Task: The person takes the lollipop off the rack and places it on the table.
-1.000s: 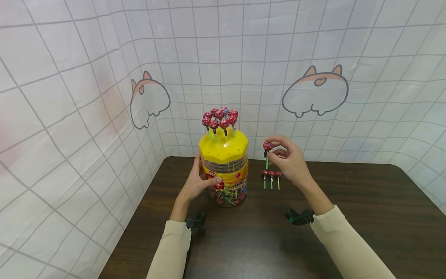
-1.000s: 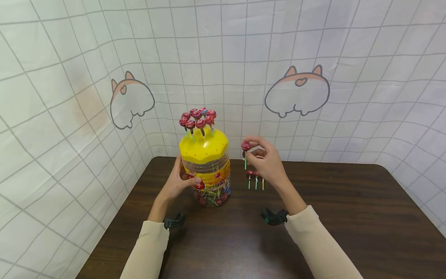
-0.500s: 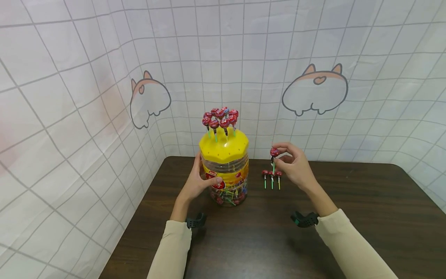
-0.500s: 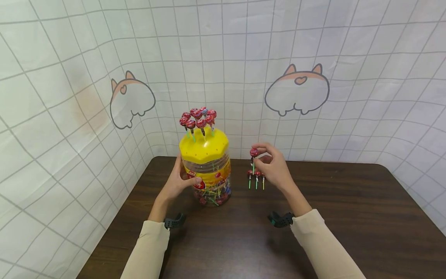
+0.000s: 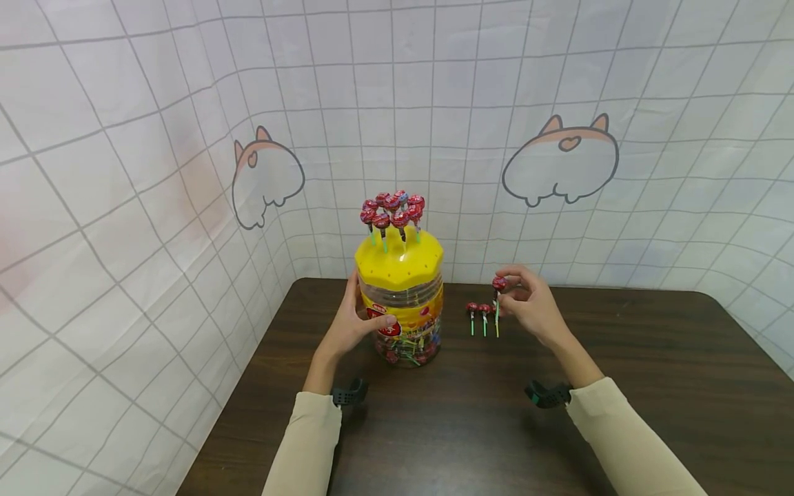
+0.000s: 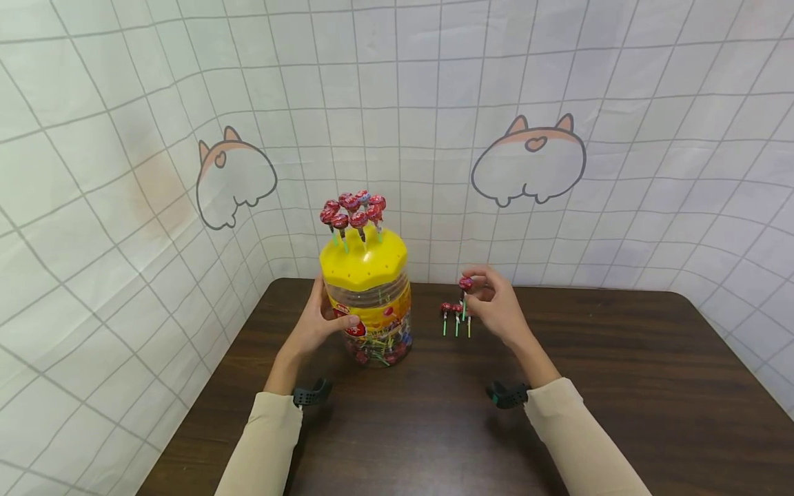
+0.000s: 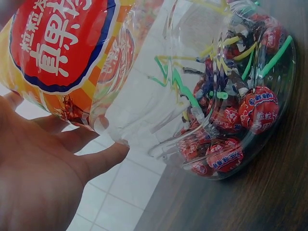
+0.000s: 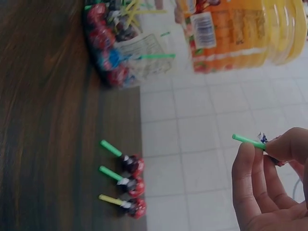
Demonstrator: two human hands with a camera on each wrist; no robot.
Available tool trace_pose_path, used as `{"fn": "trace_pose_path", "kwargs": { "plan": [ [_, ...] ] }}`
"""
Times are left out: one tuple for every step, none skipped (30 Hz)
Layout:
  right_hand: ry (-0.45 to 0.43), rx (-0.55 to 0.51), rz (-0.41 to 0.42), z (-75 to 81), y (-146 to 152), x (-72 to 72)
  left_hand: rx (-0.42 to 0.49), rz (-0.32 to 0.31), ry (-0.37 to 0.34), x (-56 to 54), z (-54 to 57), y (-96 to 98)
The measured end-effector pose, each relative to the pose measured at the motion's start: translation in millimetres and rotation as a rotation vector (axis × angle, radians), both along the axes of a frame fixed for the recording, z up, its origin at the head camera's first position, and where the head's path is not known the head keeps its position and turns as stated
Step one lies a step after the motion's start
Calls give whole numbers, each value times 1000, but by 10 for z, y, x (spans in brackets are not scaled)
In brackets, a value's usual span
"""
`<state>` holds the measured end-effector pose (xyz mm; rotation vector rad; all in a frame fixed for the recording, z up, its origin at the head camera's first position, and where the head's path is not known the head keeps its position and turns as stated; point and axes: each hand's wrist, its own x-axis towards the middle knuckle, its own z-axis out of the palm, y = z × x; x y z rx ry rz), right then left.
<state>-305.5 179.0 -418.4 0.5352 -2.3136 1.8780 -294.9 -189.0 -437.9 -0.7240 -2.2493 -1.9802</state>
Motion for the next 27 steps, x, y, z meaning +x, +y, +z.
{"fn": "trace_pose_path", "kwargs": {
  "plan": [
    [-7, 8, -4, -18, 15, -7, 0, 0, -1, 0, 1, 1],
    [-15, 15, -7, -37, 30, -17, 1, 0, 0, 1, 3, 1],
    [-23, 21, -10, -54, 45, -25, 1, 0, 0, 3, 5, 1],
    [-32, 27, -13, -70, 60, -34, 1, 0, -1, 4, 8, 2],
    [-41, 31, -16, -86, 73, -42, 2, -1, -1, 6, 11, 1],
    [-49, 34, -18, -102, 86, -52, 2, 0, -2, 8, 15, 2],
    [-57, 39, -22, -118, 98, -61, 2, 0, -3, 10, 17, 2],
    [-63, 44, -28, -137, 110, -73, 2, 1, -4, 11, 20, 3],
    [-69, 48, -34, -155, 122, -82, 5, -2, -3, 7, 18, 2],
    [-76, 52, -39, -173, 133, -91, 5, -2, -3, 9, 20, 3],
    [-84, 52, -44, -193, 145, -100, 6, -3, -1, 10, 20, 3],
    [-92, 53, -49, -215, 156, -109, 8, -4, -3, 11, 22, 6],
    [-101, 52, -54, -236, 165, -117, 7, -4, -1, 13, 22, 6],
    [-110, 49, -57, -257, 175, -125, 9, -7, 3, 11, 20, 4],
    [-120, 46, -60, -278, 186, -132, 10, -9, 4, 12, 21, 5],
    [-127, 45, -62, -299, 197, -140, 8, -8, 3, 16, 24, 5],
    [-135, 44, -64, -320, 208, -150, 11, -10, 2, 14, 23, 4],
    [-144, 45, -69, -341, 220, -160, 11, -10, 3, 12, 22, 3],
    [-152, 46, -73, -360, 231, -168, 12, -11, 3, 10, 20, 3],
    [-158, 50, -76, -380, 244, -178, 13, -13, 4, 7, 17, 1],
    [-164, 56, -78, -400, 256, -188, 13, -11, 3, 9, 19, 4],
    [-170, 61, -80, -417, 267, -197, 11, -10, 3, 7, 16, 3],
    [-178, 65, -82, -437, 279, -208, 9, -9, 4, 6, 14, 4],
    [-186, 67, -82, -456, 289, -220, 6, -6, 4, 6, 12, 5],
    [-193, 70, -80, -473, 298, -230, 2, -4, 4, 5, 10, 4],
    [-201, 73, -78, -491, 307, -242, 0, -3, 4, 3, 7, 4],
    [-211, 75, -76, -510, 315, -254, -3, 0, 3, 3, 6, 4]
  ]
}}
